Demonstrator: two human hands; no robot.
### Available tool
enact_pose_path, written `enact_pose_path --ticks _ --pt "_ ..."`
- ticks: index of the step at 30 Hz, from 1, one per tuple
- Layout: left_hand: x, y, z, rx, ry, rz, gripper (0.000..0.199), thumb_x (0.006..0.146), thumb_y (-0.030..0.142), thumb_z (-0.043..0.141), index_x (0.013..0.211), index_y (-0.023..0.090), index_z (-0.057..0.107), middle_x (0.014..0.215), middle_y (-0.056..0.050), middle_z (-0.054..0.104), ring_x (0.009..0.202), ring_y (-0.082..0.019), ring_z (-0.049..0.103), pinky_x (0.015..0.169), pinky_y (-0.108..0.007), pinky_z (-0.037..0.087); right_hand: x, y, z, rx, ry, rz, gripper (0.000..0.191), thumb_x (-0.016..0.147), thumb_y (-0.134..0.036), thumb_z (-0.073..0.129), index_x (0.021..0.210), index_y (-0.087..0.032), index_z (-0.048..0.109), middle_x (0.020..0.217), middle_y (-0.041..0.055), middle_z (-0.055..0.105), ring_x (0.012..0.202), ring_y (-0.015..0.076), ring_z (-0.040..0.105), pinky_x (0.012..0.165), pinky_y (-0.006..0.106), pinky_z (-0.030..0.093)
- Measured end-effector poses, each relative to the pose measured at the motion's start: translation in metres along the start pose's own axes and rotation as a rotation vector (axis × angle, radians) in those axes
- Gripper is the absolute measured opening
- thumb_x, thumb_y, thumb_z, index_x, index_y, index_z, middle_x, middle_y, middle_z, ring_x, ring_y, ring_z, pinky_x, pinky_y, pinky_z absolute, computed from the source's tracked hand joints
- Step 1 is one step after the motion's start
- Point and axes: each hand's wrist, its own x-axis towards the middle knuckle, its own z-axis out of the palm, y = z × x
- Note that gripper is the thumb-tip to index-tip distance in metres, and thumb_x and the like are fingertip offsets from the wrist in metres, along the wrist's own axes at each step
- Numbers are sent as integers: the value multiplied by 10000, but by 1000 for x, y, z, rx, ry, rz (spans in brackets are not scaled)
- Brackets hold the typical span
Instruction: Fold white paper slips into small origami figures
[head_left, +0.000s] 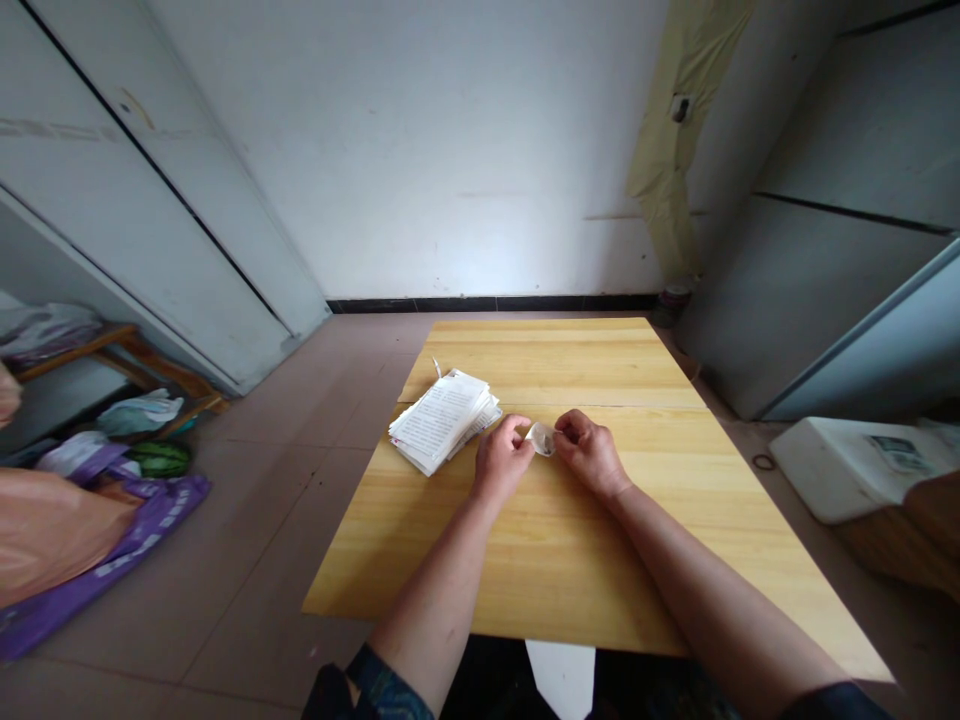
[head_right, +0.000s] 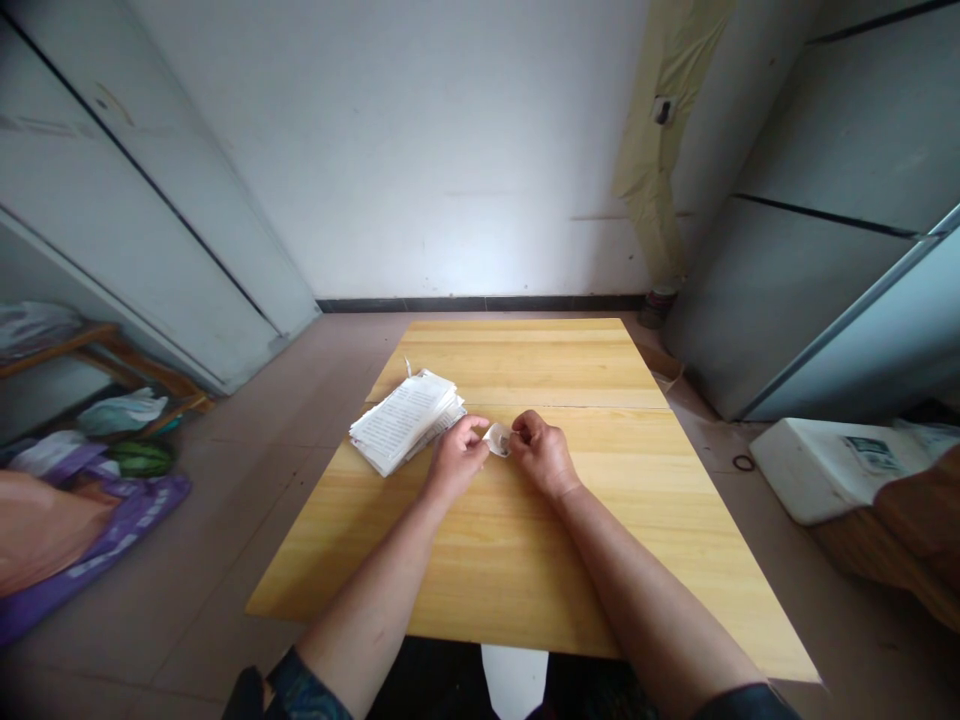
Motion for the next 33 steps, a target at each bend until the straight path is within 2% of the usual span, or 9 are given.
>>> enact_pose_path --ticks 13,22,27,33 --pt "4 6 3 18 103 -5 300 706 112 537 982 206 605 603 55 583 549 -101 517 570 -199 393 -1 3 2 50 -14 23 58 714 -226 485 771 -221 486 537 -58 518 462 111 450 452 210 334" --pt "6 -4 6 -75 103 30 292 739 172 561 1029 203 576 623 55 575 536 -94 529 564 -197 420 -2 3 2 67 -9 28 62 729 -260 508 770 -218 488 558 -54 519 480 111 452 460 210 337" --pt "6 -6 6 -119 104 39 309 741 133 532 1041 200 564 612 58 564 528 -90 527 566 -194 424 -2 1 -1 96 -26 29 71 767 -289 493 768 -218 491 539 -54 509 477 118 456 471 219 346" --pt "7 -8 7 -142 92 49 323 741 130 539 1057 193 558 604 62 563 504 -84 502 536 -188 396 0 5 -3 44 -1 -19 41 712 -236 494 731 -204 512 600 -35 542 539 117 487 526 221 369"
